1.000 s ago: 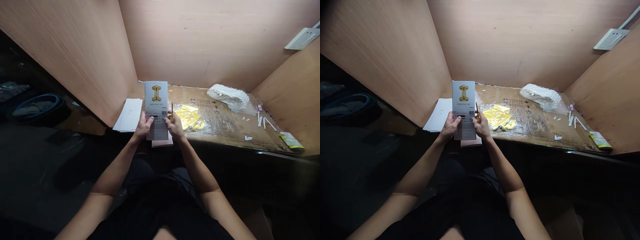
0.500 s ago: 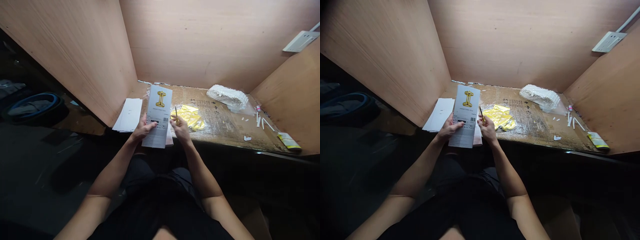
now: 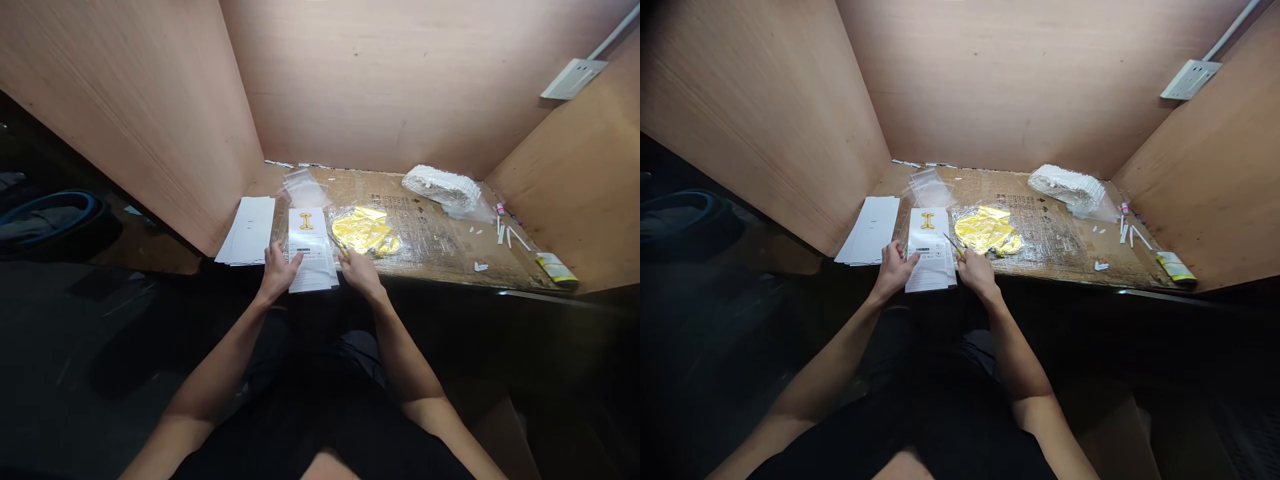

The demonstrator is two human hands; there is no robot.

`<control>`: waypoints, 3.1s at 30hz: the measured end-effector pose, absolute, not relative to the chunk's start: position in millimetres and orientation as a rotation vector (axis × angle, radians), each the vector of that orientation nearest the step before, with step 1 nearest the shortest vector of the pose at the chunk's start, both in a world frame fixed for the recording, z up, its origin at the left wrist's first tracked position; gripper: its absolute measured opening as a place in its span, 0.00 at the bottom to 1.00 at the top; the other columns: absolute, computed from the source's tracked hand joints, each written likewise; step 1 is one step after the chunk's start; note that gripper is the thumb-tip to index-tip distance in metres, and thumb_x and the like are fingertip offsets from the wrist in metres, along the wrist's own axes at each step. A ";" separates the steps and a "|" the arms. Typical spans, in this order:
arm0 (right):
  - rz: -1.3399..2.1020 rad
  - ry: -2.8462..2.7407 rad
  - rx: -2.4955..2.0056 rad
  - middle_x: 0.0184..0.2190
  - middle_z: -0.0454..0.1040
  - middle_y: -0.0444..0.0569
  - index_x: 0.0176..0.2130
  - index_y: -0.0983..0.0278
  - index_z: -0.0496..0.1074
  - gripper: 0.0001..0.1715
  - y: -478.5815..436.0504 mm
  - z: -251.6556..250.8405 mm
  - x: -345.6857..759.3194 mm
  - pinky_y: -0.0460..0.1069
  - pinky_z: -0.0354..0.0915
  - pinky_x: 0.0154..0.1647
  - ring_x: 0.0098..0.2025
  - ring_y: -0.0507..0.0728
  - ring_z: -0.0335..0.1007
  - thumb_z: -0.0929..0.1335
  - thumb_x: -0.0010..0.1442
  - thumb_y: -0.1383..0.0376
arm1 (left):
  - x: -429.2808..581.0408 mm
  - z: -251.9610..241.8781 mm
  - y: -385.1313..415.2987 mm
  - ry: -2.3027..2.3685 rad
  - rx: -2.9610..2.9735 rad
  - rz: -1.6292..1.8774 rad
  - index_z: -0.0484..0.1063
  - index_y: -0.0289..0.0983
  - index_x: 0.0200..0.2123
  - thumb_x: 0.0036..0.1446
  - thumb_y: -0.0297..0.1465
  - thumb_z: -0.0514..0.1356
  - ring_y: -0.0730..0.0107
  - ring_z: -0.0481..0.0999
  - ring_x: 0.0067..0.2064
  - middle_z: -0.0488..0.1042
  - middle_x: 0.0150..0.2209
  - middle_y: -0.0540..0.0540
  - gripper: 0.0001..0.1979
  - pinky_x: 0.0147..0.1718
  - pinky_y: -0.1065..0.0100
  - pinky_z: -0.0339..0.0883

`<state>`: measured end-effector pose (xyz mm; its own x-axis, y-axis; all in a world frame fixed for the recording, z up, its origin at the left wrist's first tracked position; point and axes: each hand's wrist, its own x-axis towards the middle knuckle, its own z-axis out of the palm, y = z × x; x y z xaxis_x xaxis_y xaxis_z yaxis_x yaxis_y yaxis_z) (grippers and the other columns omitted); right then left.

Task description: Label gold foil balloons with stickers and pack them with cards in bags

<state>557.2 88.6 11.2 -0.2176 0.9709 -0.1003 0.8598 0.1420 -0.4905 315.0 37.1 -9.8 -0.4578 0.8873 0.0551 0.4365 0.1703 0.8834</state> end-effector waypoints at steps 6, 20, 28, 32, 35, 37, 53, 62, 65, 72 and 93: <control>1.139 -1.927 -1.420 0.48 0.82 0.53 0.56 0.62 0.76 0.18 51.0 -24.7 551.5 0.50 0.69 0.50 0.48 0.60 0.79 0.66 0.73 0.57 | 328.3 -32.5 13.1 1.422 0.674 1.028 0.76 0.33 0.46 0.58 0.53 0.71 0.47 0.84 0.48 0.82 0.44 0.33 0.29 0.51 0.51 0.80; 0.114 -2.045 -0.815 0.59 0.80 0.58 0.54 0.59 0.81 0.23 12.8 69.8 616.2 0.60 0.74 0.55 0.54 0.67 0.75 0.78 0.64 0.52 | 221.3 148.7 -11.6 1.452 1.769 -0.034 0.82 0.44 0.36 0.48 0.45 0.75 0.50 0.82 0.38 0.82 0.36 0.45 0.15 0.36 0.61 0.76; 1.203 -2.248 -0.813 0.36 0.81 0.46 0.53 0.64 0.79 0.23 31.0 8.6 551.0 0.46 0.64 0.35 0.34 0.54 0.72 0.73 0.66 0.52 | 324.6 195.4 114.8 1.026 2.138 -1.082 0.78 0.40 0.25 0.39 0.25 0.73 0.56 0.75 0.31 0.74 0.25 0.46 0.09 0.35 0.59 0.64; 1.022 -2.075 -1.274 0.35 0.80 0.49 0.44 0.66 0.80 0.21 72.4 -8.7 514.2 0.47 0.62 0.36 0.35 0.56 0.73 0.71 0.67 0.50 | 327.2 175.3 186.7 1.435 2.443 -0.746 0.82 0.39 0.35 0.42 0.20 0.70 0.50 0.78 0.44 0.79 0.36 0.42 0.14 0.46 0.56 0.68; 0.864 -2.226 -1.605 0.40 0.82 0.61 0.43 0.68 0.82 0.25 104.3 3.3 501.3 0.51 0.64 0.40 0.40 0.62 0.77 0.68 0.71 0.49 | 305.9 145.6 202.4 1.834 2.455 0.146 0.82 0.33 0.40 0.54 0.22 0.67 0.52 0.77 0.51 0.78 0.42 0.39 0.10 0.54 0.54 0.67; 0.708 -2.363 -1.699 0.44 0.82 0.67 0.45 0.68 0.83 0.26 113.6 12.8 503.9 0.54 0.65 0.43 0.44 0.67 0.79 0.67 0.72 0.49 | 287.7 117.0 187.0 1.999 2.199 0.567 0.81 0.31 0.36 0.58 0.23 0.66 0.54 0.78 0.47 0.76 0.36 0.40 0.03 0.54 0.52 0.68; 0.683 -2.252 -1.532 0.47 0.79 0.54 0.45 0.62 0.82 0.18 97.5 3.1 507.4 0.51 0.61 0.46 0.47 0.60 0.73 0.65 0.76 0.58 | 286.7 10.7 59.9 2.176 1.537 0.803 0.76 0.39 0.34 0.61 0.40 0.69 0.55 0.81 0.38 0.83 0.35 0.43 0.11 0.40 0.60 0.68; 0.611 -2.261 -1.569 0.44 0.77 0.54 0.47 0.60 0.82 0.18 90.1 2.5 506.6 0.52 0.59 0.41 0.43 0.60 0.72 0.65 0.76 0.56 | 301.5 15.5 49.6 2.246 1.508 0.852 0.72 0.39 0.39 0.65 0.38 0.66 0.54 0.80 0.41 0.81 0.38 0.43 0.09 0.42 0.60 0.68; 0.634 -2.228 -1.562 0.44 0.77 0.54 0.46 0.61 0.82 0.18 89.8 1.6 507.1 0.51 0.59 0.42 0.42 0.60 0.72 0.65 0.76 0.55 | 304.4 13.0 50.0 2.276 1.547 0.839 0.71 0.40 0.38 0.66 0.37 0.65 0.52 0.80 0.43 0.80 0.39 0.41 0.08 0.44 0.58 0.69; 0.689 -2.091 -1.467 0.42 0.75 0.51 0.44 0.62 0.82 0.18 89.0 0.2 505.9 0.49 0.60 0.45 0.42 0.57 0.71 0.65 0.76 0.57 | 307.4 9.3 53.2 2.334 1.611 0.846 0.68 0.40 0.37 0.66 0.34 0.63 0.46 0.80 0.48 0.79 0.43 0.36 0.07 0.48 0.54 0.70; 0.993 -1.565 -0.823 0.35 0.73 0.46 0.52 0.61 0.73 0.22 129.2 57.1 489.6 0.48 0.64 0.34 0.32 0.52 0.65 0.68 0.69 0.49 | 315.7 54.2 70.9 1.350 1.375 1.866 0.60 0.42 0.55 0.67 0.44 0.62 0.54 0.77 0.59 0.75 0.54 0.39 0.21 0.59 0.55 0.74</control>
<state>489.6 129.2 57.1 -0.2040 0.8908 0.4060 0.0122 0.4170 -0.9088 315.7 70.9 54.2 -0.3982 0.7977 0.4530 0.1807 -0.4159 0.8913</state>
